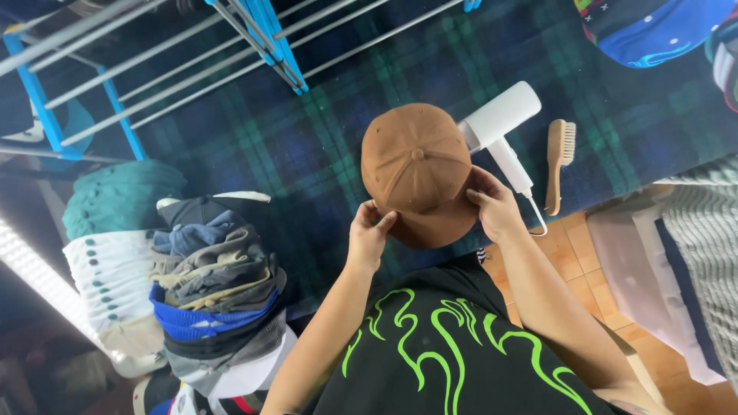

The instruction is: The person cleans a brown baseball cap by brushing its surface with a wooden brush and then using a handheld steamer to apply steam to the exterior and interior. The cap is placed on a wooden form, brushed, steamed, and finally hung on a metal rack.

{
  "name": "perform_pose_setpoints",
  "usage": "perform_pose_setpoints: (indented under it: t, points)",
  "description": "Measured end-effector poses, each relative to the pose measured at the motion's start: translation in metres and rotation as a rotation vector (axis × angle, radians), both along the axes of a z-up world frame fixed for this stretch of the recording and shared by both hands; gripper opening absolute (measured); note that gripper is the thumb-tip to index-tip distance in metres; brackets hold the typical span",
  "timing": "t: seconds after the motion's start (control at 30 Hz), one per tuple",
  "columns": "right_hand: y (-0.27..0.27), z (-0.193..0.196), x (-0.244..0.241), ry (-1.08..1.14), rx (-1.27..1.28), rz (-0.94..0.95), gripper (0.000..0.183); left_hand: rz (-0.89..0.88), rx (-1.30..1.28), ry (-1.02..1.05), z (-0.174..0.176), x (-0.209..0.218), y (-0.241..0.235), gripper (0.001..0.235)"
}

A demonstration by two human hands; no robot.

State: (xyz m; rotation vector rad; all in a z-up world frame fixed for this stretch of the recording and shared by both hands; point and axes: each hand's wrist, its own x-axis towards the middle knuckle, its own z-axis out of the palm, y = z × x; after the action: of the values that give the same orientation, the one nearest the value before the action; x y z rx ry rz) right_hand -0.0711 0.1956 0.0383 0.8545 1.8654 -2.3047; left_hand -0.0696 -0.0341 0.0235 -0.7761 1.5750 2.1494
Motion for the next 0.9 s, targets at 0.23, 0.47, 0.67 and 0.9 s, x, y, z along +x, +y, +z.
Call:
perform_pose_setpoints:
  t: [0.23, 0.47, 0.67, 0.9]
  points:
    - [0.005, 0.007, -0.009, 0.048, -0.106, -0.004, 0.050, -0.147, -0.125, 0.056, 0.000, -0.011, -0.010, 0.020]
    - [0.007, 0.016, -0.004, 0.221, -0.144, 0.022, 0.057, -0.158, -0.066, 0.236, 0.031, -0.017, -0.023, 0.017]
    - [0.015, 0.057, -0.026, 0.362, -0.073, 0.131, 0.047, -0.032, 0.152, 0.364, 0.072, -0.042, -0.028, 0.023]
    - [0.014, 0.107, -0.049, 0.406, -0.078, 0.207, 0.041, 0.206, 0.601, 0.321, 0.055, -0.078, -0.039, 0.023]
